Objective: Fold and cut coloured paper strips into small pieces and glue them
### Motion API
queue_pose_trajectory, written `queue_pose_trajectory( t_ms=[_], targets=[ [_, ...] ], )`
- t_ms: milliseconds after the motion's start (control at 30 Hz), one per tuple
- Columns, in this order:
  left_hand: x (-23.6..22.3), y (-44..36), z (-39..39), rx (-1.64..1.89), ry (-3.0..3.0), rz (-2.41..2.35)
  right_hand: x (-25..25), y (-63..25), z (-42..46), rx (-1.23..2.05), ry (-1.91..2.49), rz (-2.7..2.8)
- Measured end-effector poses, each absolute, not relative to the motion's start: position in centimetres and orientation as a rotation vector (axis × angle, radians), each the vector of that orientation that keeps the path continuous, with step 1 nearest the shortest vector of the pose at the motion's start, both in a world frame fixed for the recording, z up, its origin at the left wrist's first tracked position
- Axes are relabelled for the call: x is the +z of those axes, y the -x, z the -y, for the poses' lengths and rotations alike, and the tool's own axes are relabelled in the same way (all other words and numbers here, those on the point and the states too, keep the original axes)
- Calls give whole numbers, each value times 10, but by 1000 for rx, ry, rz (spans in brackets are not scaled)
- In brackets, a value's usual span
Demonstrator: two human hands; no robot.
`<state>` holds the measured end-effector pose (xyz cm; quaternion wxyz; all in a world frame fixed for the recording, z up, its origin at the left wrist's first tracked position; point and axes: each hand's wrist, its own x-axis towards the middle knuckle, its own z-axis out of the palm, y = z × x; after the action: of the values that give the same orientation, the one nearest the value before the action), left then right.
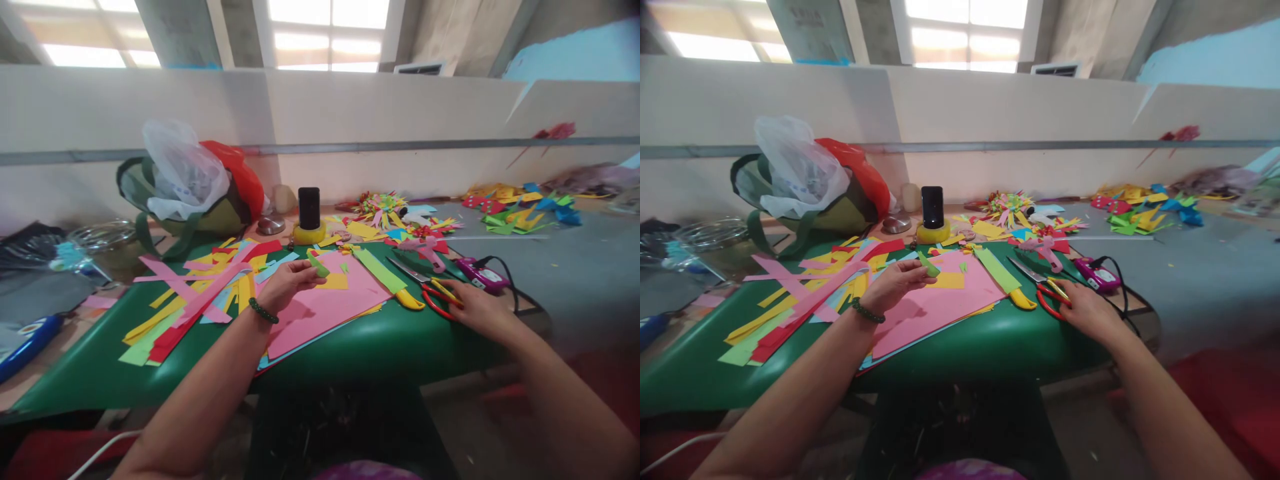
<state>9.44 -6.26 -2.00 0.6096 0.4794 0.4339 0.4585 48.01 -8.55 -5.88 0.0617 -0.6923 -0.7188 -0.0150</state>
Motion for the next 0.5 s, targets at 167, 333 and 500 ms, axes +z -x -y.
queue_pose_trajectory(
  t_ms=[167, 333, 500],
  targets=[
    [-20, -93, 62, 1103, -1094, -1031, -44, -475, 83, 58, 2117, 2065],
    [-18, -94, 61, 1124, -1077, -1006, -47, -464, 118, 452, 1505, 1750],
    [-16, -94, 64, 1125, -1095, -951, -33, -438, 136, 666, 1246, 1792]
  ],
)
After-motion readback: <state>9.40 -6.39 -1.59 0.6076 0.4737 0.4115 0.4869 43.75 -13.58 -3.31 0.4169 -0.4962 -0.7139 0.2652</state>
